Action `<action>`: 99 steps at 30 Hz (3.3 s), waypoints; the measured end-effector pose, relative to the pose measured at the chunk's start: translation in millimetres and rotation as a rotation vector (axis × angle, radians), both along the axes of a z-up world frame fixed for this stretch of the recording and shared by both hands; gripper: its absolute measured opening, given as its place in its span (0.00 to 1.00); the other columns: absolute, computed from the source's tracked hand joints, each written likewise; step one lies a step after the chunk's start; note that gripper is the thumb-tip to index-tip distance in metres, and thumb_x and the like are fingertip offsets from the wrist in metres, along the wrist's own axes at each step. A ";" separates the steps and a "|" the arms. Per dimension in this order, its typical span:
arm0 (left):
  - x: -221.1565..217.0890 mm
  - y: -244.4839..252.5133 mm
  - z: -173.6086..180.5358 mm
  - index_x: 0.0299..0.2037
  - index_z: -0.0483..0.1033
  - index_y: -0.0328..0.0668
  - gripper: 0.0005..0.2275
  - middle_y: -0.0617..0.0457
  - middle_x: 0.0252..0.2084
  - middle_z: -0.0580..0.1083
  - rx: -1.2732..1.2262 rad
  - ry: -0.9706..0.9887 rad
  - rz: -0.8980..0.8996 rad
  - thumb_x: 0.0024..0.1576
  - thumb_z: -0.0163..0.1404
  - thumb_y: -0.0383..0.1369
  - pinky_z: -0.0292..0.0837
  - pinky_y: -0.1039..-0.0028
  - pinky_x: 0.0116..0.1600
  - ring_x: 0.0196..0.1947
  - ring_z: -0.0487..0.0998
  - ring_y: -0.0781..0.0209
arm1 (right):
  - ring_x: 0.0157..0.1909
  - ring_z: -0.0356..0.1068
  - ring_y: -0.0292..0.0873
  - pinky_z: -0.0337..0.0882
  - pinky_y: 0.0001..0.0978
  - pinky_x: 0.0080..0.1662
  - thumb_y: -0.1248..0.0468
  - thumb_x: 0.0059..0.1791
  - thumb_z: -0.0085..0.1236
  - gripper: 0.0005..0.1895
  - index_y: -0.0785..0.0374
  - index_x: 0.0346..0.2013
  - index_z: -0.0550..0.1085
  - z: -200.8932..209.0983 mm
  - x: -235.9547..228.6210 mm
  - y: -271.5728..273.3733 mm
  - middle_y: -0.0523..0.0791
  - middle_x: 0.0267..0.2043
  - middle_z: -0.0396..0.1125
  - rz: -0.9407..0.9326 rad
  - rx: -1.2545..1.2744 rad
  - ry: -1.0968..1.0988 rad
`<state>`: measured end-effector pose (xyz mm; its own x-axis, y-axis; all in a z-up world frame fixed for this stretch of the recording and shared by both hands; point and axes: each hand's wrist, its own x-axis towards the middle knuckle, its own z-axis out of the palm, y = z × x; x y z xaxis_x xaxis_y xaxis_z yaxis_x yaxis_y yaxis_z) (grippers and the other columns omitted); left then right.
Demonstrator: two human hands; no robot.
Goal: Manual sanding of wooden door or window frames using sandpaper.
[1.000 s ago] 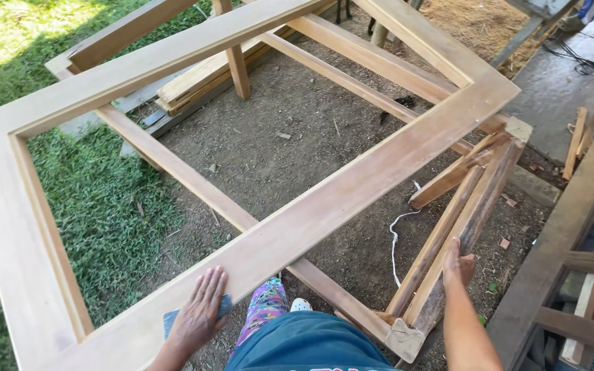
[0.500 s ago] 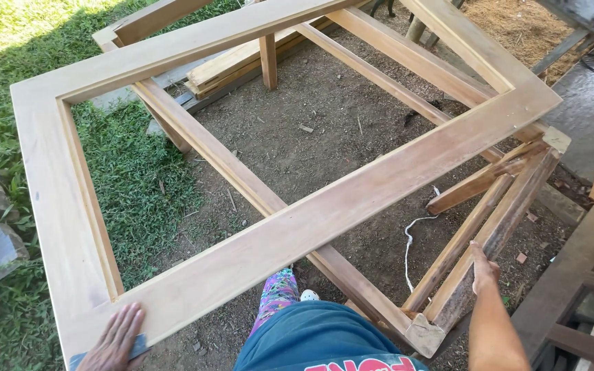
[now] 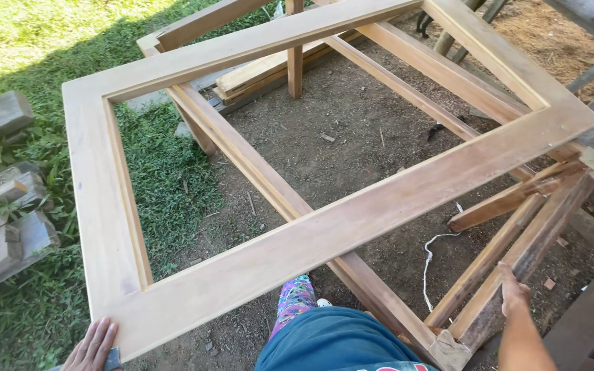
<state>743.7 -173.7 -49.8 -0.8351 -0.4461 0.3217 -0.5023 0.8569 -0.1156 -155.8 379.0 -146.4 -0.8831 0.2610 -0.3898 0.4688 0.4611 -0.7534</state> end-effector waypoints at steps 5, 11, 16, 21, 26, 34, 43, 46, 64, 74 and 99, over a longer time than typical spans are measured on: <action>11.6 -14.8 16.6 0.77 0.38 0.51 0.48 0.48 0.82 0.45 0.268 -0.833 0.225 0.51 0.45 0.64 0.72 0.80 0.48 0.53 0.76 0.69 | 0.64 0.63 0.58 0.58 0.46 0.67 0.38 0.40 0.75 0.57 0.87 0.58 0.64 -8.3 -4.1 3.7 0.65 0.64 0.61 -0.027 0.057 0.010; -6.1 -45.7 25.8 0.79 0.38 0.59 0.43 0.55 0.62 0.68 0.394 -0.815 0.241 0.55 0.47 0.56 0.76 0.75 0.53 0.48 0.80 0.67 | 0.64 0.64 0.58 0.59 0.45 0.67 0.39 0.39 0.76 0.56 0.87 0.57 0.65 -9.7 -1.0 4.4 0.66 0.63 0.62 -0.035 0.035 0.047; -111.3 -12.3 90.5 0.77 0.44 0.66 0.45 0.50 0.60 0.72 0.715 -0.459 0.481 0.50 0.53 0.62 0.79 0.63 0.58 0.55 0.80 0.53 | 0.63 0.66 0.56 0.60 0.44 0.66 0.40 0.41 0.75 0.54 0.89 0.56 0.67 -11.4 0.4 1.3 0.67 0.63 0.64 -0.019 0.057 0.052; -168.8 17.8 50.4 0.76 0.46 0.65 0.36 0.48 0.80 0.52 0.319 -0.519 0.481 0.57 0.36 0.62 0.64 0.62 0.69 0.66 0.65 0.53 | 0.60 0.69 0.52 0.66 0.42 0.63 0.40 0.43 0.73 0.51 0.87 0.57 0.71 -8.1 14.5 0.6 0.63 0.62 0.69 -0.017 -0.006 0.074; -153.1 11.7 1.7 0.75 0.46 0.65 0.32 0.48 0.77 0.48 0.189 -0.244 0.436 0.60 0.29 0.58 0.38 0.52 0.74 0.76 0.46 0.47 | 0.62 0.68 0.51 0.65 0.44 0.65 0.38 0.43 0.68 0.51 0.82 0.61 0.69 17.1 33.6 -4.9 0.60 0.65 0.67 -0.047 -0.115 0.021; -125.9 -15.9 -37.2 0.72 0.57 0.61 0.25 0.52 0.76 0.55 0.563 0.114 0.393 0.67 0.24 0.51 0.28 0.46 0.78 0.79 0.43 0.45 | 0.80 0.45 0.50 0.46 0.52 0.75 0.36 0.55 0.28 0.42 0.57 0.77 0.46 50.5 -2.2 -4.8 0.48 0.81 0.42 -0.162 -0.282 -0.167; -150.9 -22.5 -49.3 0.75 0.52 0.49 0.30 0.35 0.78 0.50 0.252 0.214 0.408 0.67 0.26 0.55 0.35 0.44 0.75 0.76 0.47 0.36 | 0.80 0.42 0.55 0.43 0.51 0.76 0.35 0.58 0.25 0.46 0.68 0.77 0.45 87.8 -25.8 -37.5 0.54 0.81 0.38 -0.250 -0.068 -0.234; -147.9 -22.1 -61.7 0.75 0.58 0.47 0.32 0.31 0.77 0.52 0.149 0.247 0.379 0.65 0.29 0.56 0.39 0.39 0.74 0.76 0.49 0.30 | 0.79 0.49 0.57 0.50 0.51 0.75 0.35 0.58 0.24 0.45 0.70 0.75 0.51 105.3 -17.6 -58.3 0.58 0.79 0.45 -0.245 -0.055 -0.232; -434.4 38.9 -41.1 0.75 0.48 0.46 0.34 0.34 0.76 0.47 0.287 0.133 -0.096 0.60 0.34 0.53 0.34 0.43 0.74 0.76 0.44 0.32 | 0.72 0.57 0.66 0.55 0.51 0.72 0.31 0.56 0.33 0.52 0.84 0.63 0.64 18.6 -37.1 -29.1 0.69 0.69 0.56 -0.323 0.137 -0.096; -711.5 123.7 37.1 0.74 0.49 0.39 0.32 0.33 0.75 0.48 0.346 -0.034 -0.400 0.63 0.35 0.50 0.36 0.51 0.75 0.76 0.44 0.36 | 0.50 0.71 0.70 0.69 0.64 0.52 0.42 0.58 0.28 0.34 0.65 0.49 0.76 54.8 -15.8 -46.9 0.62 0.48 0.72 -0.156 0.357 0.073; -828.3 142.6 36.7 0.75 0.46 0.40 0.30 0.39 0.77 0.47 0.327 -0.035 -0.493 0.66 0.30 0.49 0.33 0.57 0.76 0.77 0.42 0.42 | 0.23 0.49 0.42 0.46 0.41 0.27 0.24 0.57 0.17 0.43 0.56 0.20 0.56 8.3 -45.3 -31.3 0.40 0.21 0.52 -0.252 0.376 -0.259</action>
<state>-84.6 -31.1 -13.1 -0.9767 -0.0739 0.2015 -0.0363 0.9821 0.1846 -201.1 347.7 -138.1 -0.6616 0.6170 -0.4260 0.7494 0.5262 -0.4018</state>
